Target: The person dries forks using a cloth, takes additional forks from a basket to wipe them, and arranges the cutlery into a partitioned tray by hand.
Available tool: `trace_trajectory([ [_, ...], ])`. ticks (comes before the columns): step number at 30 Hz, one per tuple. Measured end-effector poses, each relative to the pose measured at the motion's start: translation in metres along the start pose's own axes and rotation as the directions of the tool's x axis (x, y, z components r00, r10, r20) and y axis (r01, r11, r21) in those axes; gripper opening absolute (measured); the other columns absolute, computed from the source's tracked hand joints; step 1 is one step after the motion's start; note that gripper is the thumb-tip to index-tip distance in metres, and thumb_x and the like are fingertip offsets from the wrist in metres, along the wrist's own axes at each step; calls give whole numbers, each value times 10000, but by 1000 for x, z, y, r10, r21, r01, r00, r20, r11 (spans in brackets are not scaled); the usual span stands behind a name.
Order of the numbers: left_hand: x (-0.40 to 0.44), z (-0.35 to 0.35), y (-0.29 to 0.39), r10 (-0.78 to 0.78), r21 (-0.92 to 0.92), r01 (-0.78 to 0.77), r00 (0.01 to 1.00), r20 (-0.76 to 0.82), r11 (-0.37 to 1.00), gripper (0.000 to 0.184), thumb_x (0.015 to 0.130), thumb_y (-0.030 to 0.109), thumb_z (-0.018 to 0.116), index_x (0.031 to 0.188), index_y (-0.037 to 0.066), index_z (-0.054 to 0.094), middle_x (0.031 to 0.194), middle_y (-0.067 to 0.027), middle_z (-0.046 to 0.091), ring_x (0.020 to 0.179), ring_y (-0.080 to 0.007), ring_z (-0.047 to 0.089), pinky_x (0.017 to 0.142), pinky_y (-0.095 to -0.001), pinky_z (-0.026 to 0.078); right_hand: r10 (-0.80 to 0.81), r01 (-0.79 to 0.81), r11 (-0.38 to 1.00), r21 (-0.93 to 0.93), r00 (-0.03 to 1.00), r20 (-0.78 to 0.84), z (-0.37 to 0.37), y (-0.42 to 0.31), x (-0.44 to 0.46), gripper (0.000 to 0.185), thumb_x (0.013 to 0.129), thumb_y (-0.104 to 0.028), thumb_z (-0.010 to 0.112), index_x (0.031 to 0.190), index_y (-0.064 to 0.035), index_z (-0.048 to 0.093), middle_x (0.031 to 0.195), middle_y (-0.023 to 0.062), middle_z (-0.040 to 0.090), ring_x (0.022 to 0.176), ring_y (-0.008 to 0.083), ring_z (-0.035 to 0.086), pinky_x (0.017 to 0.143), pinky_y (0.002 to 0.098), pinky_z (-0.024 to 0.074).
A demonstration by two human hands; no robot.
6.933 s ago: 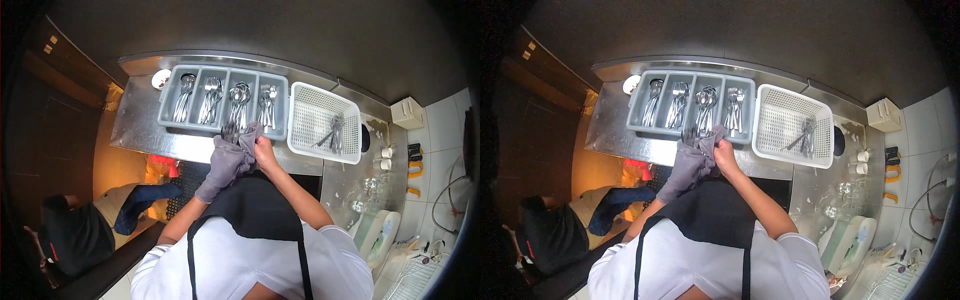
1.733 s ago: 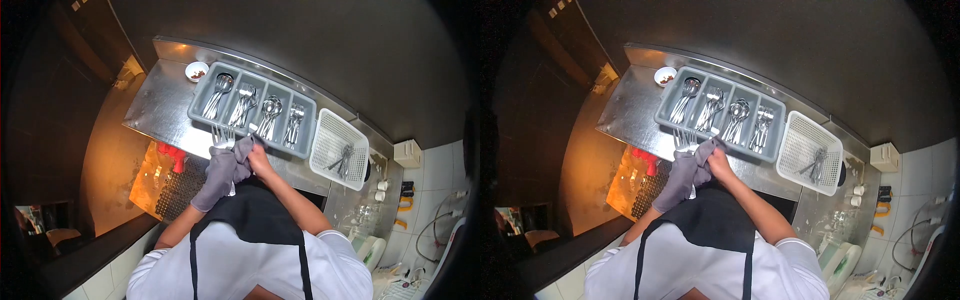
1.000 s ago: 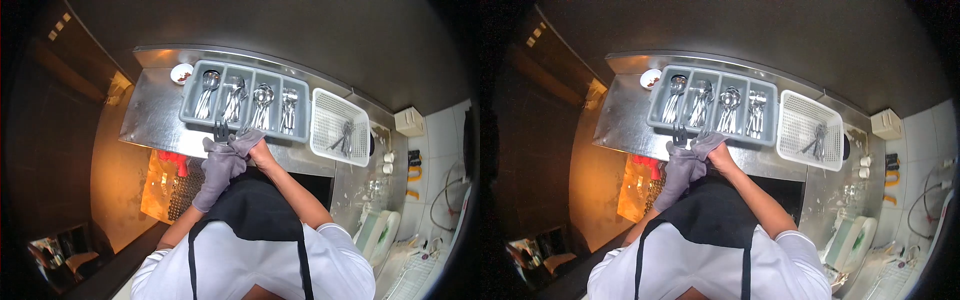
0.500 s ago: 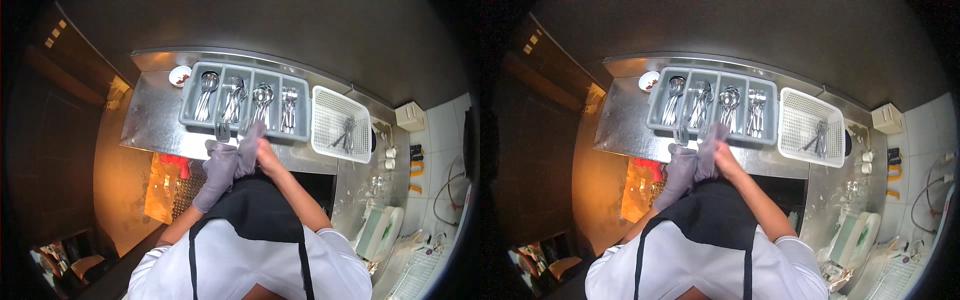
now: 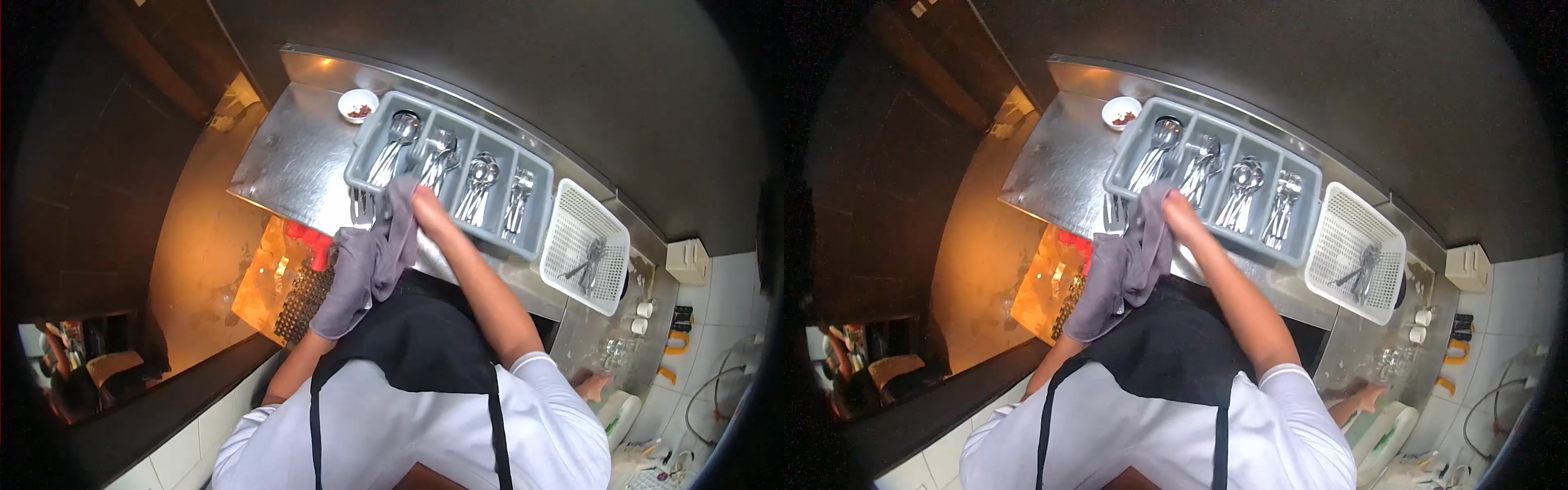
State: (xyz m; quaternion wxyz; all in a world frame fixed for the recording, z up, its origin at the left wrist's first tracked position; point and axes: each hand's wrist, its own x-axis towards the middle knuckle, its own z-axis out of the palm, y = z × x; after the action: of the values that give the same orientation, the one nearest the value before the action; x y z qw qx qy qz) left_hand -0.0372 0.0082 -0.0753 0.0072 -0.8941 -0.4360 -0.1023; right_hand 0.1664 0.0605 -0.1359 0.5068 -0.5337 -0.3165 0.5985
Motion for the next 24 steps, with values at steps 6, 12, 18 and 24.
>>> trace_trajectory([
  [6,16,-9,-16,217,771,-428,904,369,471,119,849,-6,528,914,48,612,691,-80,545,610,-250,587,558,-444,511,4,-4,1000,-2,997,77,-6,-5,-9,351,970,-307,606,1163,-19,656,1033,53,695,973,150,654,837,306,535],
  [12,1,20,15,-7,-85,28,969,245,996,176,836,59,604,990,-25,607,701,-87,573,616,-222,641,429,-411,477,-204,207,946,-250,978,38,19,15,-53,244,890,-241,680,983,-15,690,912,14,671,806,101,603,714,270,492],
  [18,37,57,21,257,-271,-129,817,517,954,109,841,176,639,842,70,668,634,-17,564,572,-160,617,504,-302,478,-90,80,990,-117,993,-83,-19,-8,-86,208,873,-91,639,1054,6,675,986,46,697,894,124,633,808,277,508],
  [24,25,99,20,380,-574,-318,925,-12,755,146,836,129,624,699,109,671,638,-52,589,619,-230,629,569,-330,496,-135,165,976,144,971,-197,-32,4,-115,234,875,-108,647,1084,-5,670,1023,39,700,920,132,643,862,290,505],
])
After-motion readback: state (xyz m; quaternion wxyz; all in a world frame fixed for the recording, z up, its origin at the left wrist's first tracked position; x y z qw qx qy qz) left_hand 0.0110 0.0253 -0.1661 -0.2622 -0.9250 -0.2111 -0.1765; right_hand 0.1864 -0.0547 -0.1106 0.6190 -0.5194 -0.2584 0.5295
